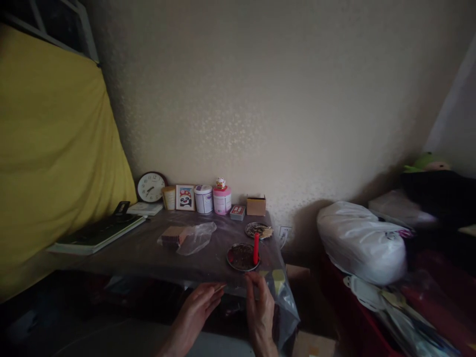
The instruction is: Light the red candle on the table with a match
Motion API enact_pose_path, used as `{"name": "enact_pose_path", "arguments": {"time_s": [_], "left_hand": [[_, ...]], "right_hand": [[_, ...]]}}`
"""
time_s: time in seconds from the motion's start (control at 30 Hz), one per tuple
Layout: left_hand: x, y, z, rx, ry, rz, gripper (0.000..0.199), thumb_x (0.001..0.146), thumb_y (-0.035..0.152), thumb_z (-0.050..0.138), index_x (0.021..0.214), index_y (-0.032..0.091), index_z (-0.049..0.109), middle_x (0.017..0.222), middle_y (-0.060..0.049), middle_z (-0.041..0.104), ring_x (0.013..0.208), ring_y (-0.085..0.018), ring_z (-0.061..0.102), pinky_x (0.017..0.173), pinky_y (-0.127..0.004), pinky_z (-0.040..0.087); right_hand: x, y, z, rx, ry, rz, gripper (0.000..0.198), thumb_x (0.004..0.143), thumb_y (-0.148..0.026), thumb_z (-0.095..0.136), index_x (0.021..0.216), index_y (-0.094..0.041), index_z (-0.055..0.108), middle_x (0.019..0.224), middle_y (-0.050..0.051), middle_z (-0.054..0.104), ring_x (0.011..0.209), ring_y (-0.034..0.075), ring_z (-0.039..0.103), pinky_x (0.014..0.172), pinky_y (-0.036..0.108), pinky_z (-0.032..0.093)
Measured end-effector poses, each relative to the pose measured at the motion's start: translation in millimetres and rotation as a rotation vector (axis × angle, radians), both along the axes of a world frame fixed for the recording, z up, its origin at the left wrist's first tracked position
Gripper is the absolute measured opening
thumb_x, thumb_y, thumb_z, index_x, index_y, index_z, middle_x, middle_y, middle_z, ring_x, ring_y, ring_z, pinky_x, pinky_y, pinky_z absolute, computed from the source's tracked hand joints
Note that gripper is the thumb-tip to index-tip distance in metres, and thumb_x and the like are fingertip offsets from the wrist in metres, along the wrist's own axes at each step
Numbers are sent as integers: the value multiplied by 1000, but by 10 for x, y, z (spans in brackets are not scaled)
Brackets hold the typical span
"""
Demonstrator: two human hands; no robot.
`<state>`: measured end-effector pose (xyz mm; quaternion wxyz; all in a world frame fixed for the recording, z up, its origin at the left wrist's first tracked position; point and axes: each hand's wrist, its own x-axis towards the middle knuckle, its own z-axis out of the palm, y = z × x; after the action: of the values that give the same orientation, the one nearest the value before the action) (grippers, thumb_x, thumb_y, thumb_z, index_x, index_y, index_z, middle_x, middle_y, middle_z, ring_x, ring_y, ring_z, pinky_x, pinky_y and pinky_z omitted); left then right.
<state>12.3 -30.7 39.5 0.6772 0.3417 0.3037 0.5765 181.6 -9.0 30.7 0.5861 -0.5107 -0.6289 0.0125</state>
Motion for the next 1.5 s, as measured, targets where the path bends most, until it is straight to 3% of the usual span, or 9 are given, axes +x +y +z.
{"name": "enact_pose_path", "arguments": {"time_s": [0.17, 0.37, 0.63, 0.73, 0.8, 0.87, 1.3, 1.5], "left_hand": [[48, -14, -16, 29, -31, -32, 18, 78, 28, 60, 90, 18, 67, 102, -8, 68, 103, -23, 57, 94, -37, 38], [92, -56, 31, 71, -86, -64, 17, 81, 25, 56, 91, 17, 67, 102, -8, 68, 101, -22, 57, 95, -38, 37], [80, -16, 10, -20, -64, -16, 16, 77, 26, 60, 87, 16, 68, 91, -8, 69, 93, -21, 59, 90, -36, 40], [87, -42, 54, -3, -56, -7, 16, 77, 26, 60, 87, 16, 68, 94, -9, 69, 96, -22, 58, 91, -36, 39], [81, -66, 90, 14, -35, -14, 17, 77, 26, 61, 88, 16, 68, 99, -10, 69, 99, -23, 58, 92, -36, 39], [61, -76, 101, 10, -16, -10, 18, 76, 27, 62, 88, 16, 69, 101, -11, 68, 101, -23, 57, 94, -37, 38], [-18, 66, -119, -69, -48, 86, 18, 68, 30, 71, 81, 17, 70, 91, -7, 70, 94, -22, 61, 90, -35, 41], [-197, 133, -262, -68, -40, 102, 24, 69, 32, 69, 89, 19, 70, 105, -9, 69, 98, -22, 60, 88, -34, 42]], "right_hand": [[-134, -147, 90, 45, 60, 80, 22, 88, -36, 47, 85, -19, 61, 79, 3, 70, 73, 14, 67, 68, 22, 53], [-205, -168, -54, 72, -14, 147, 15, 88, -27, 48, 88, -20, 61, 83, 3, 69, 78, 14, 66, 72, 21, 52], [-190, -276, 37, 161, -51, 168, 12, 87, -20, 48, 91, -22, 59, 92, 5, 66, 85, 15, 64, 75, 24, 51], [-147, -148, -73, 75, -114, 208, 15, 87, -26, 47, 84, -23, 62, 82, 3, 67, 76, 15, 64, 69, 25, 51], [-96, -9, -168, 16, -95, 158, 19, 87, -28, 45, 80, -22, 62, 72, 2, 65, 65, 15, 63, 60, 24, 49], [-44, 97, -220, -12, -44, 99, 18, 88, -28, 44, 85, -21, 60, 76, 3, 66, 69, 16, 63, 64, 25, 49], [-56, -15, -57, -104, 129, 93, 23, 85, -34, 49, 86, -18, 64, 86, 6, 66, 81, 19, 60, 73, 29, 47], [-31, 36, -91, -138, 217, 51, 24, 85, -35, 47, 87, -18, 65, 84, 5, 64, 78, 18, 58, 68, 27, 46]]}}
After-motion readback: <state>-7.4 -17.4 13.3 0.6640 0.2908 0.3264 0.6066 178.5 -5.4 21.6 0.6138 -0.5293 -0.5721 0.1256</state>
